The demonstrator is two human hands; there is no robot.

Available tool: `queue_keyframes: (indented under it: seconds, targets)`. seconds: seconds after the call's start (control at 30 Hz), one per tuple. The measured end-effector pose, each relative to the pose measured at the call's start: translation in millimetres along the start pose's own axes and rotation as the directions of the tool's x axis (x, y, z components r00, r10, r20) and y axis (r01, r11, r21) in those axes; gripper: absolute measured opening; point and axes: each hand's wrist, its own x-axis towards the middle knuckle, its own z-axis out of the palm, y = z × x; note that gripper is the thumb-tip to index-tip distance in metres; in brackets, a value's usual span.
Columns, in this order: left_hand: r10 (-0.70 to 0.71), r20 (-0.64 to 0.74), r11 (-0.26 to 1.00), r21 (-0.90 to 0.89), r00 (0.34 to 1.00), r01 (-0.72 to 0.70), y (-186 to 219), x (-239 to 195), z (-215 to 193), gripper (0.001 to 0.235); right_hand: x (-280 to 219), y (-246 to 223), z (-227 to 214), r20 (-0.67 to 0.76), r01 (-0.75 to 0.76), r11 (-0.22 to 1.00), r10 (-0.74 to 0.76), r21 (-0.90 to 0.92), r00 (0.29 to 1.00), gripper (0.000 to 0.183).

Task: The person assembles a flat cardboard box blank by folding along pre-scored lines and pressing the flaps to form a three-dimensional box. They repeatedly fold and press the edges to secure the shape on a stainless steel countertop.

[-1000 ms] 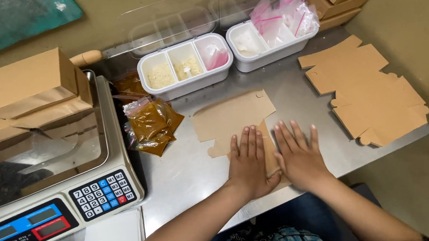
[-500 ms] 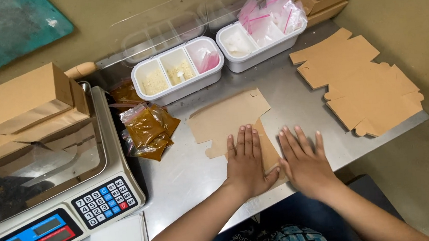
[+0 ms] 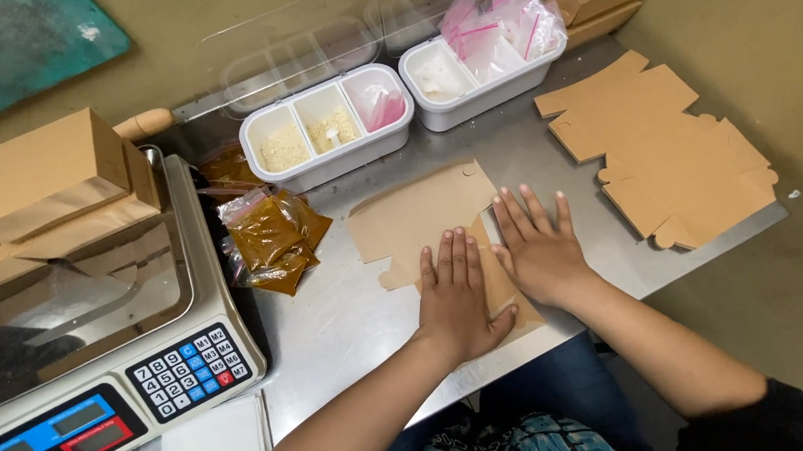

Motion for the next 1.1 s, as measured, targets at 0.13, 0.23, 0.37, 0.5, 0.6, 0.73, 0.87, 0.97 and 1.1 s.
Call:
queue_keyframes:
  seconds: [0.13,0.23,0.37,0.5,0.6,0.73,0.87,0.97,1.1]
  targets:
    - [0.004,0.014,1.0,0.005,1.0,-0.004,1,-1,0,0.088,13,-4,-8,-0.039,-0.012,1.0,0.013,0.016,0.999,0.057]
    - [-0.007,0.016,1.0,0.02,1.0,0.007,1,-1,2,0.089,7,-6,-6,-0.049,-0.021,0.999,0.024,0.049,0.999,0.056]
    - [-0.004,0.011,1.0,0.018,1.0,0.004,0,-2,-1,0.088,-28,-2,3,-0.025,-0.003,1.0,0.003,0.002,1.0,0.056]
    - [0.011,-0.593,0.99,0.12,0.805,0.075,-9,40,83,0.095,-58,29,73,-0.55,0.022,0.937,-0.224,-0.349,0.804,0.062]
    - [0.004,-0.58,0.989,0.121,0.815,0.081,-8,42,84,0.095,-72,28,74,-0.547,0.087,0.967,-0.209,-0.242,0.811,0.059]
    - [0.001,-0.557,0.99,0.116,0.831,0.077,-8,42,82,0.097,-51,25,72,-0.533,0.075,0.959,-0.216,-0.273,0.818,0.061]
    - [-0.004,-0.464,0.988,0.133,0.886,0.074,-8,39,75,0.097,0,22,73,-0.547,0.023,0.935,-0.226,-0.353,0.806,0.06]
    - [-0.001,-0.485,0.988,0.134,0.874,0.076,-8,40,79,0.098,34,15,59,-0.452,0.025,0.968,-0.14,-0.249,0.881,0.059]
    - [0.003,-0.538,0.989,0.126,0.843,0.078,-8,39,80,0.097,43,7,44,-0.286,0.016,0.996,-0.041,-0.089,0.957,0.059]
